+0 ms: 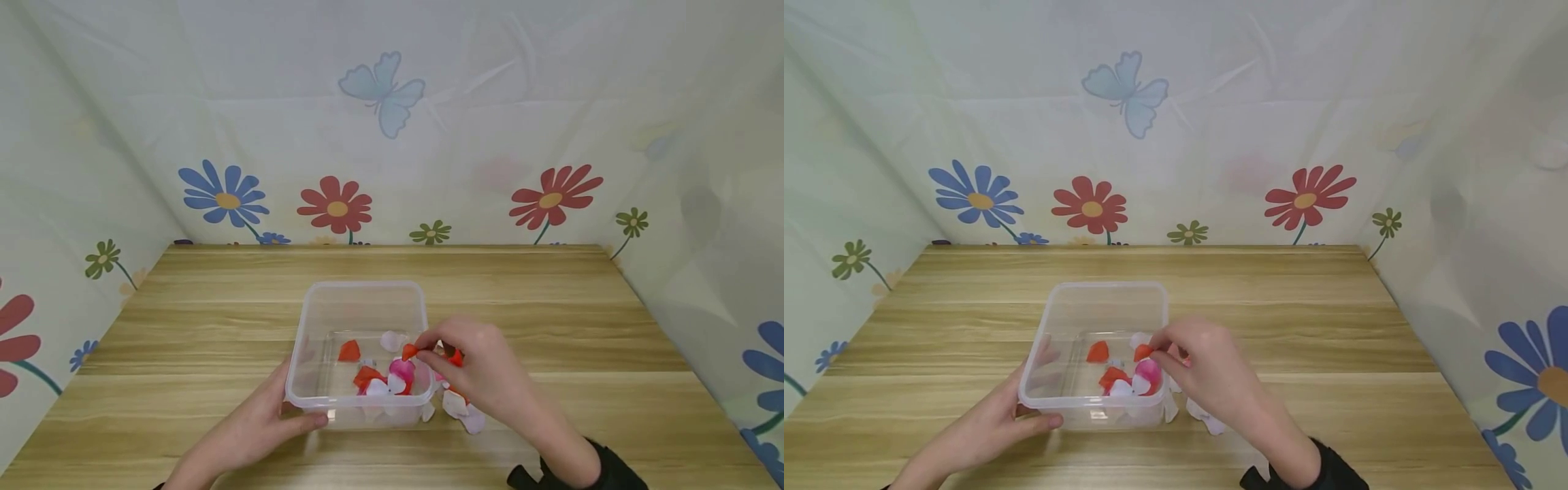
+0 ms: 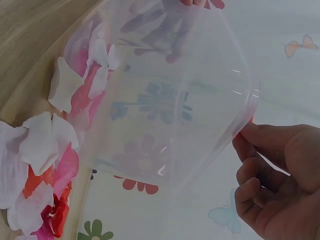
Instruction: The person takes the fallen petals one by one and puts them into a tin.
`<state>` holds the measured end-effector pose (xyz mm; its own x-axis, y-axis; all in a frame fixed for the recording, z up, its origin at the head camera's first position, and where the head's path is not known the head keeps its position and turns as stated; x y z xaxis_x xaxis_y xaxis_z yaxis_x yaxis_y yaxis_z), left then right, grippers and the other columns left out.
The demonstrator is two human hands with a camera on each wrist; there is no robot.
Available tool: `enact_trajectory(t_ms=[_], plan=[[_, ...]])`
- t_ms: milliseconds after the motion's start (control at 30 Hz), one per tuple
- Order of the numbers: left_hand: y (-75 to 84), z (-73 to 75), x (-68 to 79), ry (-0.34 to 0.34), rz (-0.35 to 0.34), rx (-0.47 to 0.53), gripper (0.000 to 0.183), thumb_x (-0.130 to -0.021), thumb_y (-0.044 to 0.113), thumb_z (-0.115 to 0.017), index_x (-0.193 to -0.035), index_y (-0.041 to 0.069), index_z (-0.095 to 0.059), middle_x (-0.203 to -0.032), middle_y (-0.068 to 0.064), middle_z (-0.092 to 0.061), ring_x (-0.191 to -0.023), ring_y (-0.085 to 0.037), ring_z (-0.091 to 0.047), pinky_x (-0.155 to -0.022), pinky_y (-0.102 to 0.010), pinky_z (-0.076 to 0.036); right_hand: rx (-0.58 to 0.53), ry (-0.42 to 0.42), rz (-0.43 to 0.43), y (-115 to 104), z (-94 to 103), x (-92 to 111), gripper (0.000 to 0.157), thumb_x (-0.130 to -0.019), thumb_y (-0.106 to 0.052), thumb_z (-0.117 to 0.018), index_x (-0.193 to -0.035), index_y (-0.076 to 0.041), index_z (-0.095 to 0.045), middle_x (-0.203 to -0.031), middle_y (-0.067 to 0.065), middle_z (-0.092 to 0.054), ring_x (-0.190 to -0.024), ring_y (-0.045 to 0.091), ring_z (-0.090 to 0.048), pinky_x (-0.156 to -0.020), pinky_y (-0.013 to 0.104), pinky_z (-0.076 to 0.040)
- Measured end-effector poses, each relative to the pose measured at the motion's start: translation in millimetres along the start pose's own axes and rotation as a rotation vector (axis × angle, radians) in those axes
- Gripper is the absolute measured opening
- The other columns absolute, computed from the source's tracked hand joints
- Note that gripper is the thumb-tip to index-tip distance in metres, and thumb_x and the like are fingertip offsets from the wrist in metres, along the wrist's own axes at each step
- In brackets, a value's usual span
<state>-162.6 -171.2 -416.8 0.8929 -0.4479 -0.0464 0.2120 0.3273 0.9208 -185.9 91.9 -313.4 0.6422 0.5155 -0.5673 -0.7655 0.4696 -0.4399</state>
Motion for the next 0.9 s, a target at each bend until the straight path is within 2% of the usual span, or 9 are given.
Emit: enact_trajectory(t_ms=[333, 533, 667, 767, 900], plan=[[-2.6, 0.5, -0.4, 0.004, 0.015, -0.013, 0.101, -0.091, 0.025, -0.082, -0.164, 0.035, -0.013, -0.157, -0.011, -0.038, -0.126, -0.034, -0.055, -0.098, -0.039, -0.049, 0.002, -0.034, -0.036, 1.5, -7.3, 1.9, 0.022, -0.077, 0.001, -0.089, -0.094, -0.01, -0.079, -0.09, -0.008, -0.072, -0.076, 0.005, -0.058, -0.064, 0.021, -0.053], [-1.3, 1.1, 0.4, 0.005, 0.01, -0.017, 0.1, -0.091, 0.025, -0.082, -0.164, 0.035, -0.014, -0.157, -0.012, -0.037, -0.126, -0.035, -0.054, -0.098, -0.039, -0.049, 0.009, -0.001, -0.031, 5.7, -1.6, 1.2, 0.025, -0.076, 0.003, -0.089, -0.094, -0.01, -0.078, -0.09, -0.007, -0.073, -0.074, 0.005, -0.059, -0.063, 0.02, -0.053], [-1.3, 0.9, 0.3, 0.004, 0.011, -0.014, 0.1, -0.091, 0.025, -0.082, -0.164, 0.035, -0.014, -0.157, -0.012, -0.037, -0.126, -0.035, -0.054, -0.098, -0.038, -0.049, 0.037, 0.035, -0.036, 14.7, 5.1, 1.1, 0.025, -0.075, 0.004, -0.09, -0.092, -0.009, -0.078, -0.085, -0.006, -0.071, -0.067, 0.005, -0.054, -0.058, 0.021, -0.05], [-1.4, 0.9, 0.2, 0.004, 0.013, -0.018, 0.1, -0.091, 0.024, -0.082, -0.164, 0.034, -0.014, -0.157, -0.012, -0.037, -0.125, -0.035, -0.054, -0.098, -0.038, -0.049, 0.052, 0.034, -0.076, 26.6, 7.9, 1.7, 0.021, -0.077, 0.003, -0.088, -0.091, -0.007, -0.077, -0.083, -0.006, -0.07, -0.067, 0.006, -0.054, -0.056, 0.024, -0.05], [-1.8, 1.5, -0.3, 0.011, 0.026, -0.03, 0.101, -0.09, 0.026, -0.083, -0.164, 0.034, -0.015, -0.158, -0.011, -0.037, -0.126, -0.035, -0.053, -0.099, -0.041, -0.05, 0.049, -0.027, -0.195, 48.0, 6.0, 3.0, 0.016, -0.082, -0.001, -0.086, -0.093, -0.008, -0.077, -0.086, -0.006, -0.07, -0.071, 0.008, -0.056, -0.061, 0.03, -0.053]])
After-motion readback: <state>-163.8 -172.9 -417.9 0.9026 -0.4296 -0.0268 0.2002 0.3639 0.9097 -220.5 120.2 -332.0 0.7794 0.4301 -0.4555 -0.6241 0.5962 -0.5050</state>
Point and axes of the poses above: each hand's wrist, its own x-axis away from the middle knuckle, its own z-axis out of the back of the hand, y = z × x, the point moved 7 cm from there along -x, towards the middle knuckle
